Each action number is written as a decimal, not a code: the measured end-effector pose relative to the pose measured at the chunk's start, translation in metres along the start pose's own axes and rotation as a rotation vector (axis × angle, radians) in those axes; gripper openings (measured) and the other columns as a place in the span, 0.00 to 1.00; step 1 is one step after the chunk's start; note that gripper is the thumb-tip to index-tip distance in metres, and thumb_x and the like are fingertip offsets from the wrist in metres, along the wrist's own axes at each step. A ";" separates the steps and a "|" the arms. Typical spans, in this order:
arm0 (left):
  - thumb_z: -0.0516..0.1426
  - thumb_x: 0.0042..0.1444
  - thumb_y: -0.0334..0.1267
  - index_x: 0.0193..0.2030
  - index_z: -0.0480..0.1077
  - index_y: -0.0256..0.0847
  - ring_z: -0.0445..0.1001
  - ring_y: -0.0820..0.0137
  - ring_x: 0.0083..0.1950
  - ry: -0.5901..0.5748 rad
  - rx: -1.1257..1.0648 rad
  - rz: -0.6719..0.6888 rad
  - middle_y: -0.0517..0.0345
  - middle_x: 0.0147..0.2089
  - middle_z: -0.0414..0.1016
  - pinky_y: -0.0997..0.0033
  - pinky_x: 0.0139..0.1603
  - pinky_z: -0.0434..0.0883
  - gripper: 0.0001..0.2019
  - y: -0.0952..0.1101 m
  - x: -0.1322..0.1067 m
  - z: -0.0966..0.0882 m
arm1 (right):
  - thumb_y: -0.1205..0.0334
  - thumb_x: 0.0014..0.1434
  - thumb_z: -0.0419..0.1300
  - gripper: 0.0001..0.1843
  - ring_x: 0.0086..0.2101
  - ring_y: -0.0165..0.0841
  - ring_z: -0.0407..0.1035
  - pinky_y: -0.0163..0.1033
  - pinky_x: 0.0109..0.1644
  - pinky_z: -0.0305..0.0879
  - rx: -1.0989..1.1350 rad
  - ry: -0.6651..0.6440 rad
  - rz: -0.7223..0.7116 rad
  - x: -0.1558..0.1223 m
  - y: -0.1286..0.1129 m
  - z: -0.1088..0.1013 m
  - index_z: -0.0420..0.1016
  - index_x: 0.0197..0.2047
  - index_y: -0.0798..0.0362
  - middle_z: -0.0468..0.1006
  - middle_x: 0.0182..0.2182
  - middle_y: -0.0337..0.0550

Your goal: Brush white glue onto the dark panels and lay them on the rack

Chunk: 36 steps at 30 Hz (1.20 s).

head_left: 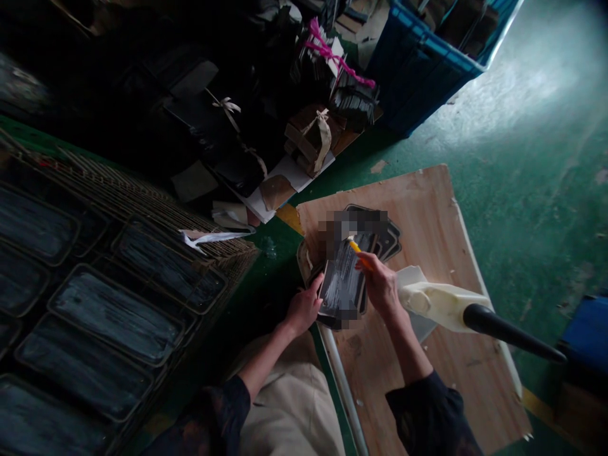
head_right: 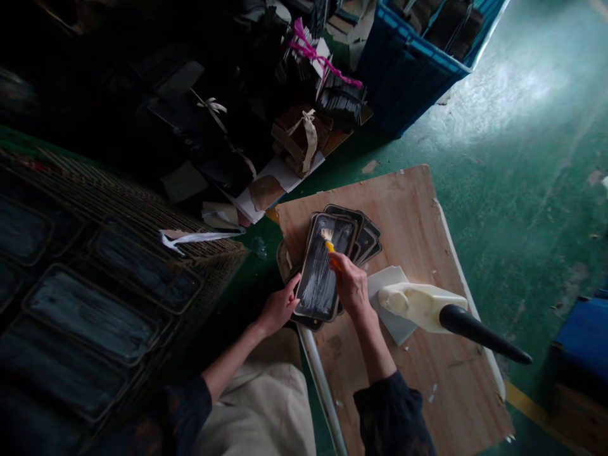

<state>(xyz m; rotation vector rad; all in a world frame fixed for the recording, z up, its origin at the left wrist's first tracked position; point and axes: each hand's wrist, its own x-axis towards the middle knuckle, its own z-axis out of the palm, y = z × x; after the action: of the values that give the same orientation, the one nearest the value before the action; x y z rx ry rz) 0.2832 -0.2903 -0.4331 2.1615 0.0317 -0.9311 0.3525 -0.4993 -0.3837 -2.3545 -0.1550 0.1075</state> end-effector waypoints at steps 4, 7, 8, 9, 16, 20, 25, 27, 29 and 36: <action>0.53 0.56 0.31 0.70 0.50 0.45 0.70 0.72 0.30 0.006 -0.065 -0.005 0.64 0.29 0.72 0.75 0.38 0.65 0.34 -0.002 0.001 -0.001 | 0.62 0.68 0.48 0.13 0.36 0.33 0.77 0.35 0.39 0.70 0.001 -0.074 -0.002 -0.043 -0.013 0.015 0.69 0.52 0.51 0.80 0.37 0.45; 0.54 0.56 0.30 0.71 0.50 0.46 0.69 0.73 0.30 0.020 -0.119 0.019 0.65 0.28 0.70 0.76 0.36 0.65 0.35 -0.004 0.001 0.000 | 0.64 0.68 0.48 0.13 0.37 0.33 0.77 0.35 0.40 0.71 0.043 -0.106 0.006 -0.073 -0.020 0.023 0.69 0.52 0.51 0.80 0.39 0.46; 0.54 0.56 0.30 0.71 0.51 0.46 0.68 0.73 0.29 0.027 -0.138 0.032 0.66 0.28 0.69 0.77 0.36 0.64 0.35 -0.005 0.001 0.000 | 0.64 0.68 0.48 0.13 0.37 0.33 0.77 0.35 0.40 0.71 0.063 -0.123 0.006 -0.082 -0.022 0.024 0.68 0.53 0.51 0.80 0.40 0.46; 0.54 0.55 0.30 0.71 0.51 0.46 0.68 0.73 0.29 0.034 -0.156 0.044 0.66 0.27 0.68 0.77 0.35 0.64 0.35 -0.005 0.001 0.001 | 0.65 0.68 0.48 0.13 0.37 0.33 0.77 0.35 0.40 0.71 0.083 -0.137 0.010 -0.090 -0.023 0.026 0.68 0.53 0.51 0.80 0.40 0.46; 0.54 0.54 0.27 0.69 0.55 0.43 0.64 0.76 0.26 0.094 -0.275 0.077 0.69 0.24 0.62 0.79 0.33 0.64 0.34 -0.011 0.001 0.006 | 0.64 0.68 0.50 0.13 0.34 0.30 0.76 0.35 0.40 0.73 0.300 -0.118 0.188 -0.124 -0.036 0.015 0.69 0.52 0.48 0.80 0.35 0.40; 0.55 0.53 0.28 0.67 0.58 0.41 0.64 0.77 0.24 0.097 -0.374 0.044 0.69 0.26 0.63 0.79 0.30 0.64 0.32 -0.014 -0.001 0.011 | 0.59 0.66 0.53 0.11 0.32 0.31 0.76 0.38 0.39 0.74 0.445 0.191 0.335 -0.087 -0.031 0.016 0.69 0.50 0.49 0.79 0.32 0.38; 0.54 0.54 0.28 0.64 0.62 0.40 0.63 0.79 0.21 0.098 -0.475 0.020 0.70 0.24 0.62 0.81 0.26 0.63 0.29 -0.018 0.000 0.013 | 0.54 0.65 0.55 0.11 0.28 0.30 0.75 0.37 0.35 0.74 0.557 0.350 0.364 -0.046 -0.025 0.036 0.70 0.47 0.50 0.77 0.28 0.36; 0.54 0.54 0.27 0.64 0.63 0.40 0.64 0.80 0.21 0.083 -0.516 0.028 0.70 0.24 0.63 0.81 0.25 0.62 0.29 -0.018 0.000 0.011 | 0.53 0.64 0.55 0.12 0.27 0.30 0.75 0.37 0.33 0.74 0.585 0.340 0.405 -0.053 -0.028 0.042 0.70 0.46 0.50 0.77 0.28 0.36; 0.54 0.53 0.27 0.64 0.63 0.40 0.63 0.80 0.21 0.076 -0.537 0.042 0.69 0.24 0.63 0.81 0.24 0.62 0.29 -0.020 0.001 0.011 | 0.52 0.64 0.55 0.13 0.27 0.31 0.75 0.37 0.33 0.74 0.595 0.297 0.451 -0.073 -0.034 0.046 0.70 0.46 0.50 0.77 0.27 0.36; 0.52 0.53 0.25 0.63 0.63 0.35 0.61 0.81 0.20 0.104 -0.563 0.046 0.70 0.23 0.61 0.82 0.23 0.60 0.28 -0.026 0.003 0.017 | 0.51 0.64 0.56 0.13 0.27 0.33 0.76 0.39 0.33 0.75 0.680 0.233 0.605 -0.154 -0.062 0.059 0.69 0.47 0.50 0.78 0.27 0.37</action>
<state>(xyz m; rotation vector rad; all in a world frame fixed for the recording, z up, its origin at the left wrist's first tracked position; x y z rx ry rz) 0.2674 -0.2840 -0.4594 1.6744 0.2629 -0.6805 0.1877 -0.4365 -0.3771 -1.6454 0.6199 0.1476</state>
